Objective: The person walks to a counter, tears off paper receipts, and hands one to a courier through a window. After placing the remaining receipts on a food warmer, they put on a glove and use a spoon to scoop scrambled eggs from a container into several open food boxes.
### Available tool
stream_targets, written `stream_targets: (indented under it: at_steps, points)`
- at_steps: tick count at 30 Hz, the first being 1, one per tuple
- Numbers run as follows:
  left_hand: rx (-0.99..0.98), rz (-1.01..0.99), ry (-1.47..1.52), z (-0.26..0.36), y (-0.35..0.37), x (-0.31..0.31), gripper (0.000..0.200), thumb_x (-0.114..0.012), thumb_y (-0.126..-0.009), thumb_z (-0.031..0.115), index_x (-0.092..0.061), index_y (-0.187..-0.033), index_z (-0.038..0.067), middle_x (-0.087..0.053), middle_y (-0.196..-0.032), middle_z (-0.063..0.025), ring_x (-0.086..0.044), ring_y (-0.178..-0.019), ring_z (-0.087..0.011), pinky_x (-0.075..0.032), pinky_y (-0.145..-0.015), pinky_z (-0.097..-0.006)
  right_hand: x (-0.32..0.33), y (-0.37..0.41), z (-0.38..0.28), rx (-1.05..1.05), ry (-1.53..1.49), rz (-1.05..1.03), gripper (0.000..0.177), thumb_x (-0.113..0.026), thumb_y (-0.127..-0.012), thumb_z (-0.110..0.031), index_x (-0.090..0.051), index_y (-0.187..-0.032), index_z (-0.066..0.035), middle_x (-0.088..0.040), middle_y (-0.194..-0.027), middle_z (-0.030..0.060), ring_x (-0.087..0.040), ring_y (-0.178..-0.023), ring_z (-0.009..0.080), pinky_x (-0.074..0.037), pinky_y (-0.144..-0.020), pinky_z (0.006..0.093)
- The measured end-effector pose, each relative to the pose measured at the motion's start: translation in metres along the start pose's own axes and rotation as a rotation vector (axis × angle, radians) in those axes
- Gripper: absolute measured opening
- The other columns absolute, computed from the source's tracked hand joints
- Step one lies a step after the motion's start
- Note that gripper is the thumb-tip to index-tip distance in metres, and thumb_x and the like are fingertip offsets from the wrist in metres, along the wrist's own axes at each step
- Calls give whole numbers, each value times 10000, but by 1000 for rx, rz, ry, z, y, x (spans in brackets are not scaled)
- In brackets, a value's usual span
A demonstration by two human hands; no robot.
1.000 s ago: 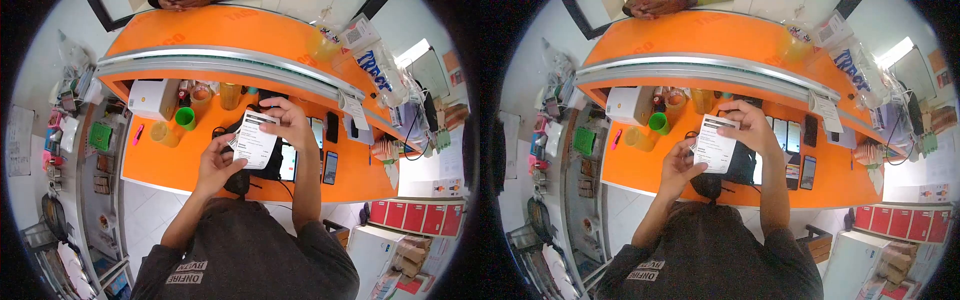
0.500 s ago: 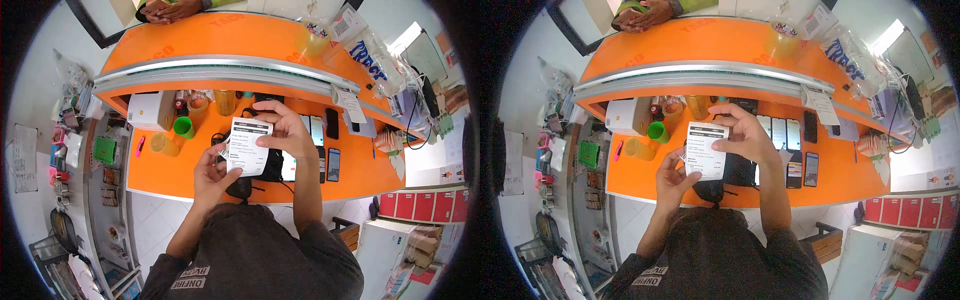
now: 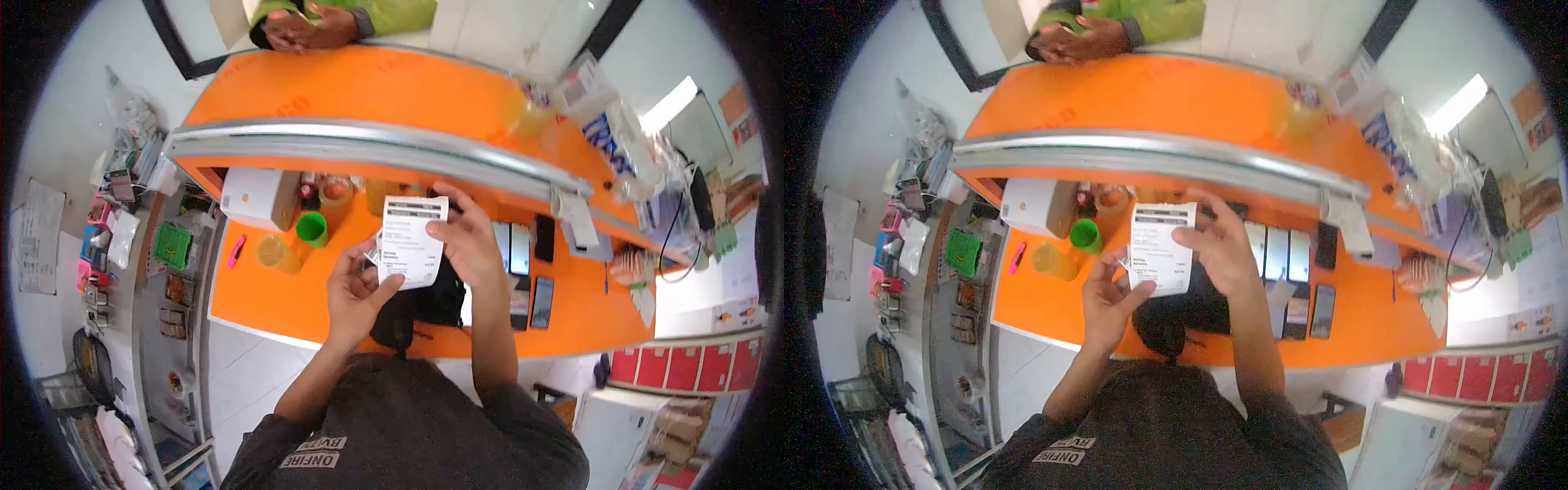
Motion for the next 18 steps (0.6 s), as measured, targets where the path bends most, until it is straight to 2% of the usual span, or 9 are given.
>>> stream_targets:
  at_steps: [3,6,10,11,12,14,18]
  points:
    - [-51,11,34,10,-20,4,551,-665,-814,-148,-415,-1288,-20,-504,-1274,-142,-620,-1114,-242,-535,-950,-356,-11,-24,-15,136,15,173,506,-688,-828,63,-484,-1291,31,-642,-1131,150,-654,-993,222,-568,-855,334]
    - [-62,-6,46,17,-30,8,527,-662,-814,-145,-431,-1267,-5,-504,-1284,-129,-611,-1137,-263,-535,-960,-371,-29,-63,-40,180,176,163,442,-687,-832,63,-525,-1243,46,-660,-1108,146,-666,-949,210,-572,-835,329]
    - [-86,41,49,19,-34,22,529,-674,-818,-128,-431,-1272,-6,-525,-1254,-127,-609,-1139,-268,-538,-952,-370,-40,-137,-55,268,190,104,323,-670,-886,-25,-570,-1186,41,-671,-1028,119,-668,-895,183,-580,-796,324]
    - [-65,36,61,16,-32,25,528,-676,-819,-125,-432,-1273,-7,-530,-1248,-127,-609,-1137,-267,-537,-953,-370,-44,-156,-55,263,176,95,257,-653,-918,-81,-583,-1140,28,-669,-996,114,-665,-873,180,-576,-769,331]
    - [-40,32,72,12,-28,28,527,-678,-820,-123,-434,-1274,-8,-535,-1241,-128,-610,-1135,-267,-537,-954,-370,-54,-172,-59,266,180,87,257,-653,-918,-81,-583,-1140,28,-669,-996,114,-665,-873,180,-576,-769,331]
    - [-18,32,86,5,-19,36,531,-681,-820,-121,-435,-1277,-11,-538,-1236,-127,-612,-1129,-263,-535,-955,-366,-62,-201,-55,178,27,241,229,-653,-927,-111,-578,-1097,24,-663,-992,118,-667,-847,194,-574,-749,342]
    - [81,57,65,-10,-1,50,532,-680,-820,-122,-433,-1279,-14,-536,-1248,-133,-617,-1119,-260,-537,-953,-365,-60,-291,-29,153,-111,259,202,-595,-955,-92,-566,-1120,19,-654,-1032,117,-679,-884,222,-581,-779,354]
Point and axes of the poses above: each hand's wrist, its own y-axis away from the middle knuckle, its own x-axis out of the back of the hand, z = x × y, the point moved 7 cm from there along -y, towards the middle knuckle
